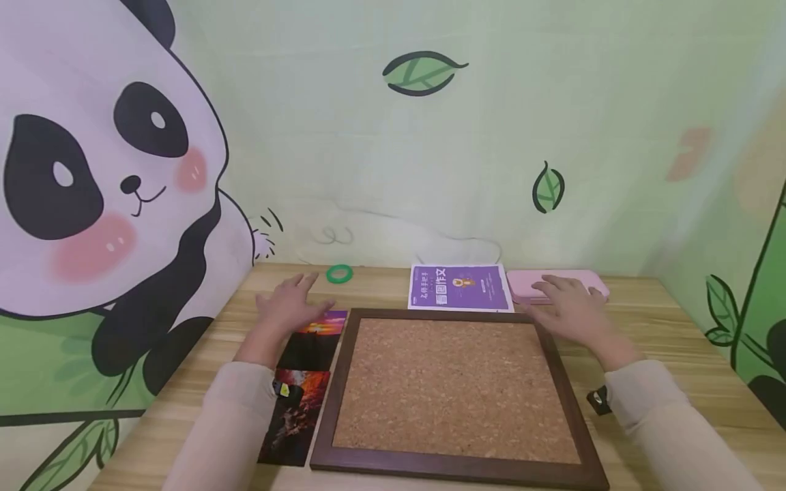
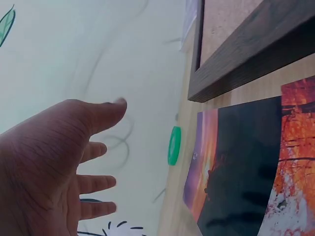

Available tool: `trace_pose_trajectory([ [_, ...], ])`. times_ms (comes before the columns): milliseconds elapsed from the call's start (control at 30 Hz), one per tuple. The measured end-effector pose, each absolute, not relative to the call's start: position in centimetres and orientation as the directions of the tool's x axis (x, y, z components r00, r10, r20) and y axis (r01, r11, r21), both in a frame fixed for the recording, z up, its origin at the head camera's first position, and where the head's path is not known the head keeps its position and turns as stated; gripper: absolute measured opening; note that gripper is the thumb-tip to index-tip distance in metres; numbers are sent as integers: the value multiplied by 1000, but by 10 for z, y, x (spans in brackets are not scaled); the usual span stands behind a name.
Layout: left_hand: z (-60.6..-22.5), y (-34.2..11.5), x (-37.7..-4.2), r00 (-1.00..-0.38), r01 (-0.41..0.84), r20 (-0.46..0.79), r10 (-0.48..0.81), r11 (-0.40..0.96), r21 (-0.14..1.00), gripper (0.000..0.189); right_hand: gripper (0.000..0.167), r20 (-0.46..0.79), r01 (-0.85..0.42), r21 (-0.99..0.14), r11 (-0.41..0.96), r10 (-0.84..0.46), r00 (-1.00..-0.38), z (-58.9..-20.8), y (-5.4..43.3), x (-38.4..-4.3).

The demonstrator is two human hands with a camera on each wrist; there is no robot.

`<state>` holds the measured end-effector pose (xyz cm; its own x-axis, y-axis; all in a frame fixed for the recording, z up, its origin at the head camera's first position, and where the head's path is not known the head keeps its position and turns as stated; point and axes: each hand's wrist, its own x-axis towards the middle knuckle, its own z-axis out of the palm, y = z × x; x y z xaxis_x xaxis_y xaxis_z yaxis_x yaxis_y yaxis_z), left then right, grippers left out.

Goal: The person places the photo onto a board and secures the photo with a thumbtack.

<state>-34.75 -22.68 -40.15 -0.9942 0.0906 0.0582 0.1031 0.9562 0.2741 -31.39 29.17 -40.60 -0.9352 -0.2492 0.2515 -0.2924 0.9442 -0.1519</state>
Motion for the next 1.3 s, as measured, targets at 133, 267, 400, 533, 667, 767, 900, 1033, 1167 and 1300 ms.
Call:
trace_pose_trajectory([
  [133, -405, -232, -349, -997, 69, 40, 59, 938, 339, 82, 48, 262, -363, -280, 889, -294, -919, -405, 311, -311],
  [267, -415, -236, -351, -1000, 24, 25, 16, 921, 389, 80, 35, 239, -359, -444, 821, -278, -930, -412, 331, -307],
  [400, -429, -239, -350, -1000, -19, 13, -27, 909, 416, 82, 33, 228, -333, -522, 786, -248, -942, -430, 345, -305],
  [533, -440, -239, -345, -999, -40, -10, -40, 890, 454, 87, 34, 175, -280, -561, 779, -219, -960, -449, 352, -302],
  [667, -448, -238, -342, -998, -59, -10, -61, 872, 487, 85, 33, 144, -246, -562, 789, -199, -969, -460, 353, -300],
  [767, -451, -236, -342, -997, -63, 1, -72, 875, 479, 71, 29, 130, -237, -566, 789, -198, -971, -461, 352, -299],
  [900, -454, -235, -343, -997, -70, -1, -78, 883, 463, 48, 25, 109, -225, -568, 792, -199, -974, -461, 351, -298],
  [1033, -455, -235, -346, -997, -78, -20, -78, 890, 450, 44, 22, 113, -220, -557, 800, -190, -975, -464, 353, -301],
  [1167, -455, -236, -348, -995, -98, -27, -95, 897, 431, 52, 26, 125, -216, -560, 800, -176, -976, -469, 355, -305],
  [1300, -455, -234, -349, -989, -144, -50, -136, 886, 441, 59, 27, 160, -238, -557, 795, -178, -971, -473, 354, -308],
])
